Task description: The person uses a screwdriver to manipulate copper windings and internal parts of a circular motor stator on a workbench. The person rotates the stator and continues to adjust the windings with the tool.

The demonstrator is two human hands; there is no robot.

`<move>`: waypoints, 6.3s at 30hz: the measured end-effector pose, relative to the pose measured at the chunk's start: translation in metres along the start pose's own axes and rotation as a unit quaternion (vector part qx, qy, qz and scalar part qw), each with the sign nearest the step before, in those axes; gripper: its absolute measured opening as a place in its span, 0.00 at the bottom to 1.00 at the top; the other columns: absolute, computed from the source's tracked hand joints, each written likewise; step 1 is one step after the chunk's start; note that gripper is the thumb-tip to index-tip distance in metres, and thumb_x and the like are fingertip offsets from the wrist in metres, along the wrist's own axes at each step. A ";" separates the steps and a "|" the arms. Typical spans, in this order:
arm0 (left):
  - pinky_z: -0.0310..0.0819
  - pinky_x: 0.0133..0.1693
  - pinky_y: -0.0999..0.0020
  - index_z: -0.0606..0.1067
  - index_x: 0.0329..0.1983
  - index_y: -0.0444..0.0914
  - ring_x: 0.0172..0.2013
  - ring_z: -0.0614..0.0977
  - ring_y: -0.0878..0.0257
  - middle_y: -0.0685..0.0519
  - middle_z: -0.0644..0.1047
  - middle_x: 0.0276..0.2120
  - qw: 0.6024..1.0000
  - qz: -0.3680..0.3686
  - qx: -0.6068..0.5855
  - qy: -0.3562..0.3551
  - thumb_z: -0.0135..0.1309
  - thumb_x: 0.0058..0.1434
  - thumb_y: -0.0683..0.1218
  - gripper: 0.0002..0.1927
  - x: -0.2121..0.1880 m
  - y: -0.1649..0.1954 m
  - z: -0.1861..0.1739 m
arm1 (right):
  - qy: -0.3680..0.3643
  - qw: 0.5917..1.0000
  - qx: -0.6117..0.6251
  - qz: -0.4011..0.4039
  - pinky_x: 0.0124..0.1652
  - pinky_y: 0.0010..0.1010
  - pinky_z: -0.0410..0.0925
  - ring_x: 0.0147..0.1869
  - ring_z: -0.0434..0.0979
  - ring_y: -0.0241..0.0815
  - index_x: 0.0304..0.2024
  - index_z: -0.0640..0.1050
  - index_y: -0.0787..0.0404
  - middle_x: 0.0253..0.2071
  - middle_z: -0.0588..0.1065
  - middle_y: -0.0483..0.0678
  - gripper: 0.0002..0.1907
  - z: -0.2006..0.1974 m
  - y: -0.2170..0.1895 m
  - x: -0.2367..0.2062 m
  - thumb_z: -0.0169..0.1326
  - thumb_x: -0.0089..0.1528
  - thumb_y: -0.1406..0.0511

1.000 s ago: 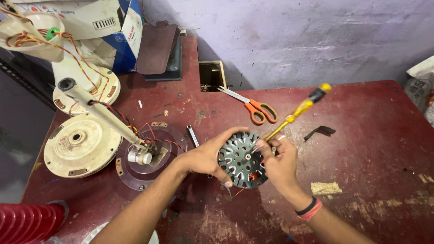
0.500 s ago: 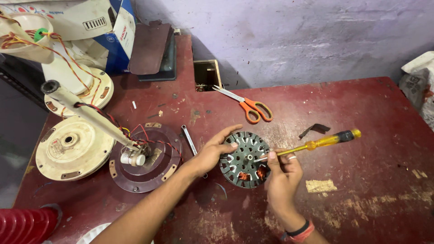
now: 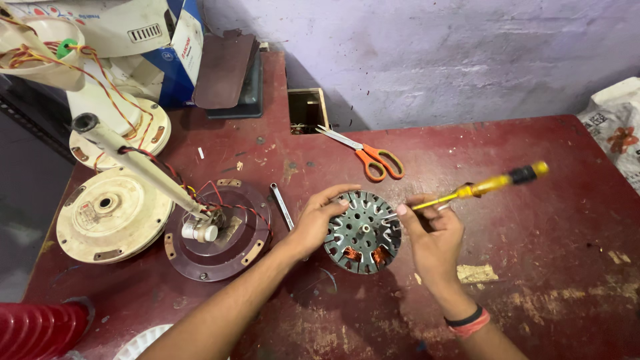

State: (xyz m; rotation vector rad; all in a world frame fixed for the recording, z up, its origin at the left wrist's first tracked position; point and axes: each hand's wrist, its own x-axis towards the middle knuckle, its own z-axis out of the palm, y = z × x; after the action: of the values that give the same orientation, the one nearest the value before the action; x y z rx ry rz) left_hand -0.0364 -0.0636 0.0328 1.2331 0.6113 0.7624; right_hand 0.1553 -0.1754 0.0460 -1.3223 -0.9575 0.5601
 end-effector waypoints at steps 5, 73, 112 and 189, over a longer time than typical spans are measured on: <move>0.76 0.46 0.72 0.78 0.60 0.36 0.39 0.81 0.67 0.52 0.82 0.40 1.000 0.003 -0.017 -0.013 0.46 0.65 0.39 0.20 -0.002 -0.001 0.003 | 0.008 1.000 -0.001 0.004 0.31 0.18 0.63 0.31 0.71 0.27 0.45 0.77 0.66 0.31 0.76 0.42 0.10 0.006 -0.001 0.008 0.62 0.62 0.73; 0.76 0.45 0.72 0.78 0.56 0.33 0.39 0.82 0.67 0.52 0.83 0.41 0.999 0.005 -0.002 0.049 0.44 0.67 0.42 0.18 0.004 -0.004 -0.005 | -0.010 0.990 -0.129 -0.056 0.28 0.19 0.64 0.29 0.72 0.27 0.37 0.78 0.66 0.28 0.78 0.45 0.05 0.025 -0.007 0.011 0.62 0.62 0.71; 0.75 0.46 0.71 0.78 0.55 0.33 0.38 0.81 0.67 0.52 0.83 0.40 0.999 0.015 0.023 0.034 0.44 0.68 0.42 0.18 0.004 -0.007 -0.002 | -0.006 0.998 -0.005 -0.056 0.31 0.16 0.65 0.33 0.73 0.25 0.42 0.75 0.66 0.31 0.77 0.42 0.06 0.024 -0.003 -0.002 0.60 0.63 0.73; 0.79 0.43 0.70 0.80 0.51 0.36 0.37 0.83 0.64 0.51 0.83 0.39 0.995 -0.048 -0.048 0.078 0.45 0.66 0.42 0.16 -0.003 0.010 0.003 | -0.101 0.930 -0.185 -0.301 0.35 0.28 0.76 0.37 0.84 0.42 0.28 0.77 0.68 0.34 0.81 0.56 0.06 -0.005 -0.027 -0.027 0.63 0.52 0.75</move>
State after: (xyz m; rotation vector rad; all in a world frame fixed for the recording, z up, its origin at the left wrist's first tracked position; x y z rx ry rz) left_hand -0.0373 -0.0662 0.0436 1.0557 0.7483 0.8020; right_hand 0.1403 -0.2055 0.0648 -1.2179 -1.6213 0.0339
